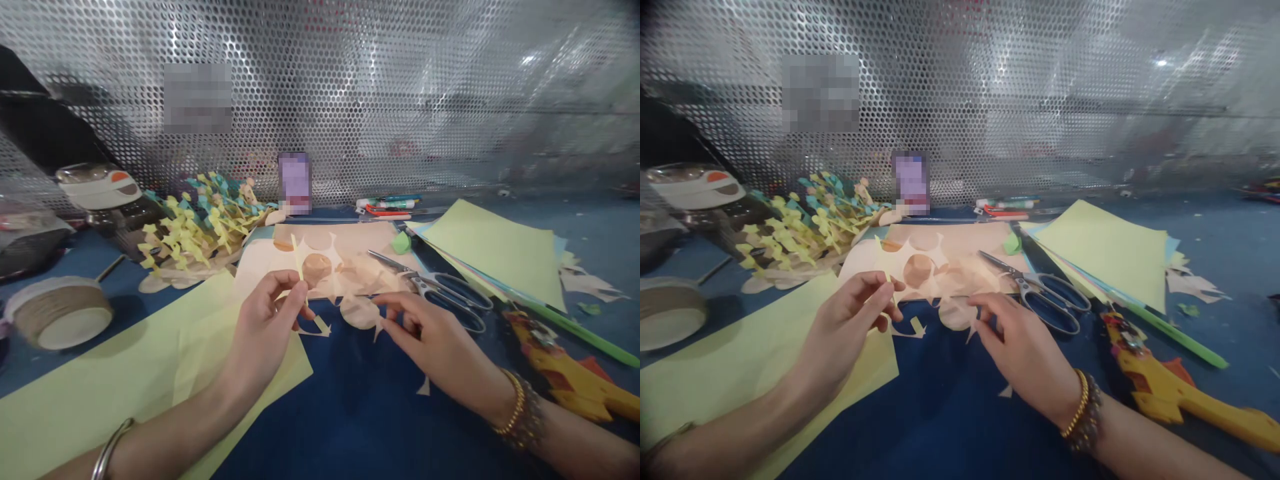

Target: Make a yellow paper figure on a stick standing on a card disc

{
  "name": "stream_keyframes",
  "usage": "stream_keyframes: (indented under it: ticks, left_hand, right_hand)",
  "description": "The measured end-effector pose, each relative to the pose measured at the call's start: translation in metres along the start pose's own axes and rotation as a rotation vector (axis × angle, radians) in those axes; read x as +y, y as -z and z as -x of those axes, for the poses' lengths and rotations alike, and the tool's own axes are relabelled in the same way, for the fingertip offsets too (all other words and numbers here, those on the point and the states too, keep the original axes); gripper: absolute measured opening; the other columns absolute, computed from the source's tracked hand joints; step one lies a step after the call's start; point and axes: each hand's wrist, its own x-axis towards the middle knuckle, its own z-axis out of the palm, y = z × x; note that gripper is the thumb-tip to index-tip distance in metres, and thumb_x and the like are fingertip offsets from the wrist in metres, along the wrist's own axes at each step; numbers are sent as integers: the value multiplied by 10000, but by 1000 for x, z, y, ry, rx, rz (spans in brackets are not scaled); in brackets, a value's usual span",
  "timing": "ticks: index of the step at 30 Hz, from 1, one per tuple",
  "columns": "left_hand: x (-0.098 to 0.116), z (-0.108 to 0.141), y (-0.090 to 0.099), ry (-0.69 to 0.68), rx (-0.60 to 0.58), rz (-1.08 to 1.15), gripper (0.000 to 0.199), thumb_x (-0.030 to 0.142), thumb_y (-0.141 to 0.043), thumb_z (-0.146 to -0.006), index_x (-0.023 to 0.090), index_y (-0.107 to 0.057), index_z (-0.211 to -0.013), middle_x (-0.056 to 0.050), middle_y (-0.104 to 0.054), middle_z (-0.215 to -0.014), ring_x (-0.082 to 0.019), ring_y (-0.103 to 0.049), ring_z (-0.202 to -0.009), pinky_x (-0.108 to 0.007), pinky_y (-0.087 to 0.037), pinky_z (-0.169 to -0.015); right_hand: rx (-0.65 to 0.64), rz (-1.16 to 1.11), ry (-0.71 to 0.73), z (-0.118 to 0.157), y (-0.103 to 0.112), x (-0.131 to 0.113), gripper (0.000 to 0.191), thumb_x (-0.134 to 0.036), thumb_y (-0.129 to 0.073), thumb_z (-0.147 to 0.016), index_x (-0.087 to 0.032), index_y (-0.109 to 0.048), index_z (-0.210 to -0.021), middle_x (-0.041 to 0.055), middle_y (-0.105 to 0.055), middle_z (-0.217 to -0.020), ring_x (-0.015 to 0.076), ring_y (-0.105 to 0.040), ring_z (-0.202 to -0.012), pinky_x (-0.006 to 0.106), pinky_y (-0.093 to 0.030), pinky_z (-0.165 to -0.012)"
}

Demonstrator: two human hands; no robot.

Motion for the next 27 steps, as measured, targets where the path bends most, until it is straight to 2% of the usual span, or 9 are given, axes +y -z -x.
stream_keyframes:
  ticks: [3, 5, 6, 9, 12, 15, 17, 21, 27]
  left_hand:
    - [1, 3, -1, 17, -20, -8, 183, 379, -550, -856, 199, -548, -888, 22, -602, -756, -94, -583, -590, -203, -434, -525]
    - [2, 4, -2, 26, -26, -9, 189, 382, -555, -854, 195, -546, -888, 24, -599, -764, -89, -585, -588, -200, -440, -526]
    - [2, 4, -2, 29, -28, -7, 193, 384, -557, -853, 194, -544, -888, 25, -596, -778, -88, -591, -596, -201, -449, -535]
    - [2, 4, -3, 39, -38, 17, 199, 389, -557, -854, 194, -535, -886, 26, -580, -842, -98, -625, -642, -219, -487, -582]
    - [1, 3, -3, 45, -46, 35, 195, 383, -551, -859, 193, -528, -891, 22, -570, -898, -103, -639, -650, -232, -498, -584]
    - [1, 3, -3, 42, -39, 24, 184, 366, -554, -860, 187, -529, -897, 20, -573, -887, -90, -628, -627, -217, -491, -566]
    - [1, 4, -3, 49, -37, 18, 178, 357, -557, -861, 184, -527, -893, 20, -579, -868, -85, -622, -621, -208, -491, -563]
    - [1, 4, -4, 65, -55, 44, 187, 368, -556, -861, 186, -515, -877, 25, -576, -824, -95, -629, -618, -225, -517, -583]
    - [0, 4, -3, 107, -126, 86, 179, 357, -594, -840, 183, -557, -852, 42, -600, -747, -100, -652, -599, -230, -546, -613]
  right_hand:
    - [82, -330, -108, -3, 1, 4, 228, -288, -523, -893, -227, -522, -1113, 21, -575, -845, 132, -622, -582, 275, -558, -551]
    - [155, -494, -134, -4, 0, 7, 282, -309, -537, -888, -221, -480, -1150, 72, -573, -1021, 192, -684, -821, 321, -590, -707]
    - [191, -526, -125, -5, -1, 7, 315, -307, -541, -887, -227, -457, -1181, 97, -553, -1129, 224, -662, -964, 350, -577, -793]
    - [204, -378, -1, -2, -3, 5, 366, -248, -521, -895, -265, -427, -1249, 95, -501, -1299, 238, -549, -1172, 406, -491, -956]
    - [26, -8, 207, 3, -3, -3, 333, -164, -512, -879, -280, -526, -1191, 51, -599, -1223, 225, -556, -1149, 441, -443, -1000]
    - [-108, 228, 304, 8, -4, -10, 367, -176, -527, -874, -262, -519, -1231, 51, -600, -1269, 250, -540, -1173, 505, -389, -1033]
    - [-146, 250, 315, 11, -4, -13, 346, -207, -522, -891, -256, -509, -1234, 44, -619, -1254, 238, -570, -1142, 515, -348, -1061]
    - [-206, 149, 366, 14, -2, -16, 294, -197, -508, -902, -276, -509, -1185, -14, -686, -1138, 162, -646, -1015, 448, -311, -1101]
    - [-123, 140, 371, 13, -2, -17, 315, -169, -505, -900, -297, -504, -1187, -21, -678, -1159, 153, -636, -1034, 445, -338, -1072]
